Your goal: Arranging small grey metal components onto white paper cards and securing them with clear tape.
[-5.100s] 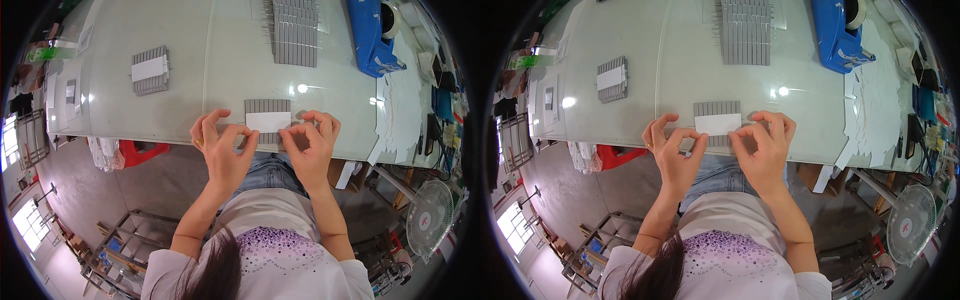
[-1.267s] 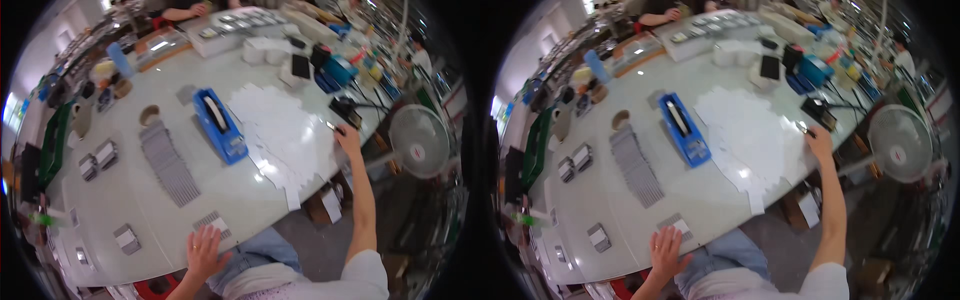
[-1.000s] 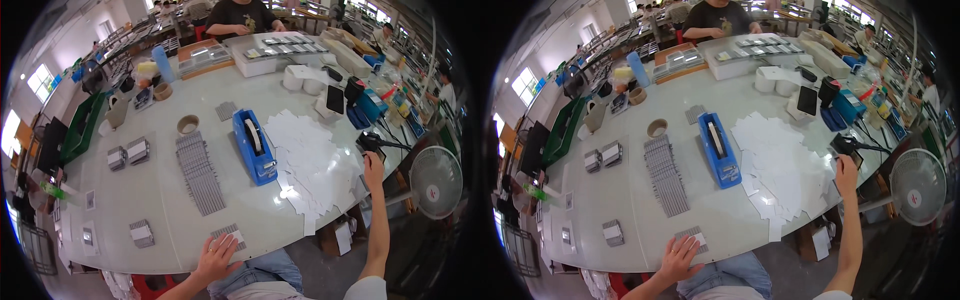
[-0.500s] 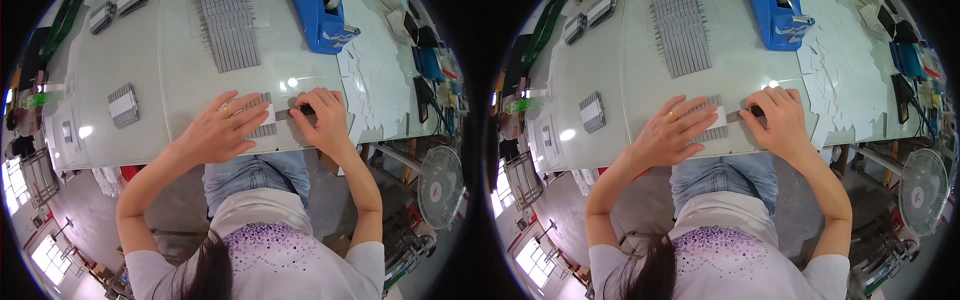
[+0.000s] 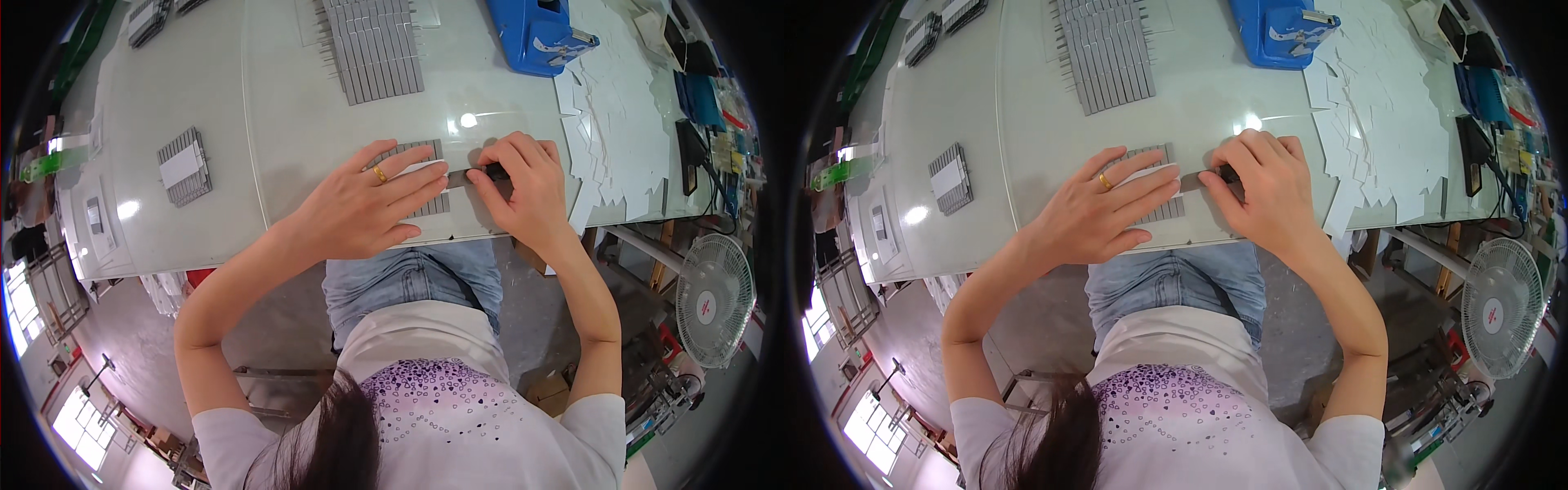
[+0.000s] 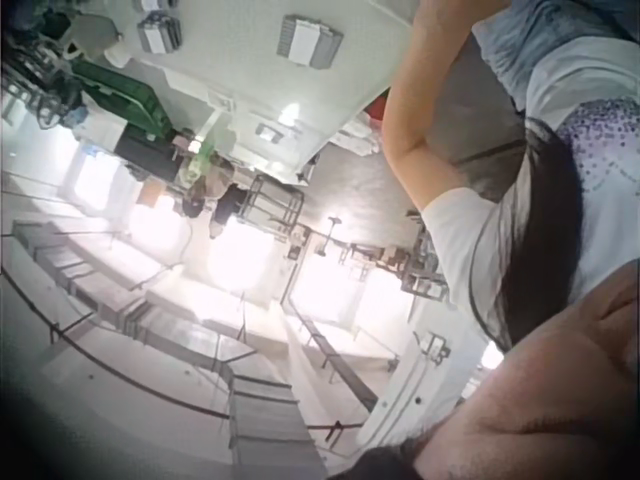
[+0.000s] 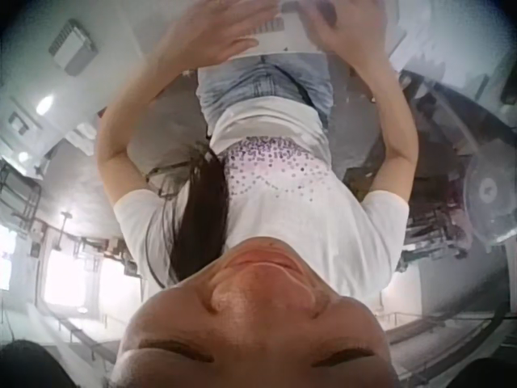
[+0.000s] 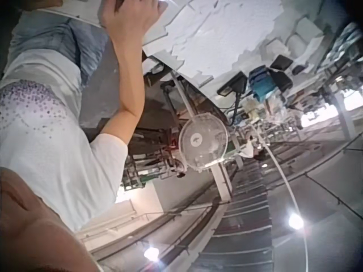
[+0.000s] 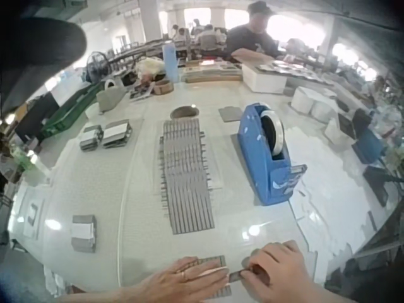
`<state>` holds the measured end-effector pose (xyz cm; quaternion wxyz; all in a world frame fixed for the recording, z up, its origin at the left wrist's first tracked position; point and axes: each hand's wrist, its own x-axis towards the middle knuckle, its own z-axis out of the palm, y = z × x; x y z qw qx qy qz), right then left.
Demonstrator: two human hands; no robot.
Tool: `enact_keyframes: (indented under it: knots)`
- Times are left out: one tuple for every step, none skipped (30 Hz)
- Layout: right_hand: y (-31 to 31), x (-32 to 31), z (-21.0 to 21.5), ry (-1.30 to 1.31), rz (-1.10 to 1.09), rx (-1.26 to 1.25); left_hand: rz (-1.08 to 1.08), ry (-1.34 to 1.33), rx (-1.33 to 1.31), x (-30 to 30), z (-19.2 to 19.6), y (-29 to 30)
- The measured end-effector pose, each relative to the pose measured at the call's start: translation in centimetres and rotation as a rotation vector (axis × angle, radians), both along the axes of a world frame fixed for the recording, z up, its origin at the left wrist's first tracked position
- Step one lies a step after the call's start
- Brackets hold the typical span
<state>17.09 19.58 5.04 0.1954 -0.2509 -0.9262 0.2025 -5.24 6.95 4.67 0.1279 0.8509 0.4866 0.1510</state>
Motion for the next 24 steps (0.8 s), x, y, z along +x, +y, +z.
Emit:
enact_keyframes:
  knots:
    - [-0.01,-0.01,0.06,-0.002,0.001,0.002,-0.001,0.0,0.0,0.03,-0.05,-0.05]
    - [0.01,-0.06,0.07,-0.003,0.003,0.004,0.001,0.0,-0.001,0.04,-0.16,-0.13]
    - [0.02,-0.1,0.06,-0.002,0.003,0.005,0.003,0.001,-0.001,0.04,-0.24,-0.16]
    - [0.01,-0.13,0.04,-0.005,0.003,0.009,0.003,0.001,0.0,0.01,-0.27,-0.12]
    - [-0.06,-0.13,0.06,-0.009,0.003,0.013,0.007,-0.001,0.0,0.03,-0.29,-0.11]
    - [-0.23,-0.18,0.11,-0.01,0.002,0.013,0.011,-0.004,0.0,0.04,-0.31,-0.11]
    - [-0.48,-0.25,0.19,-0.009,-0.003,0.006,0.01,-0.004,0.001,0.07,-0.36,-0.15]
    - [-0.6,-0.29,0.25,-0.008,-0.008,0.0,0.017,-0.026,-0.011,0.1,-0.45,-0.19]
    - [-0.61,-0.24,0.21,-0.007,-0.009,0.002,0.024,-0.048,-0.023,0.12,-0.51,-0.24]
    - [-0.59,-0.13,0.1,0.0,-0.019,-0.007,0.024,-0.048,-0.021,0.13,-0.53,-0.29]
    - [-0.58,-0.04,0.03,0.008,-0.027,-0.018,0.027,-0.046,-0.027,0.18,-0.5,-0.39]
    - [-0.56,0.0,-0.03,0.008,-0.027,-0.016,0.032,-0.045,-0.033,0.19,-0.51,-0.44]
    - [-0.53,0.02,-0.08,0.016,-0.04,-0.01,0.032,-0.044,-0.032,0.19,-0.56,-0.44]
    - [-0.55,0.04,-0.13,0.023,-0.053,-0.005,0.032,-0.046,-0.025,0.19,-0.6,-0.48]
    - [-0.51,0.09,-0.18,0.024,-0.053,-0.005,0.031,-0.047,-0.019,0.2,-0.63,-0.52]
    - [-0.45,0.14,-0.22,0.027,-0.051,-0.002,0.031,-0.046,-0.018,0.22,-0.64,-0.56]
    - [-0.37,0.13,-0.26,0.031,-0.05,0.002,0.032,-0.05,-0.02,0.21,-0.62,-0.55]
    - [-0.36,0.07,-0.27,0.033,-0.051,0.004,0.032,-0.054,-0.022,0.2,-0.61,-0.54]
    - [-0.37,0.01,-0.27,0.033,-0.046,0.005,0.03,-0.052,-0.02,0.18,-0.59,-0.53]
    - [-0.35,-0.02,-0.26,0.032,-0.04,0.006,0.026,-0.043,-0.021,0.17,-0.58,-0.55]
    - [-0.3,-0.04,-0.27,0.033,-0.041,0.009,0.022,-0.035,-0.023,0.15,-0.57,-0.54]
    - [-0.23,-0.06,-0.29,0.036,-0.032,0.015,0.021,-0.033,-0.02,0.14,-0.58,-0.49]
    - [-0.19,-0.08,-0.29,0.04,-0.022,0.02,0.022,-0.038,-0.017,0.14,-0.56,-0.47]
    - [-0.19,-0.09,-0.28,0.041,-0.022,0.022,0.023,-0.042,-0.013,0.14,-0.55,-0.47]
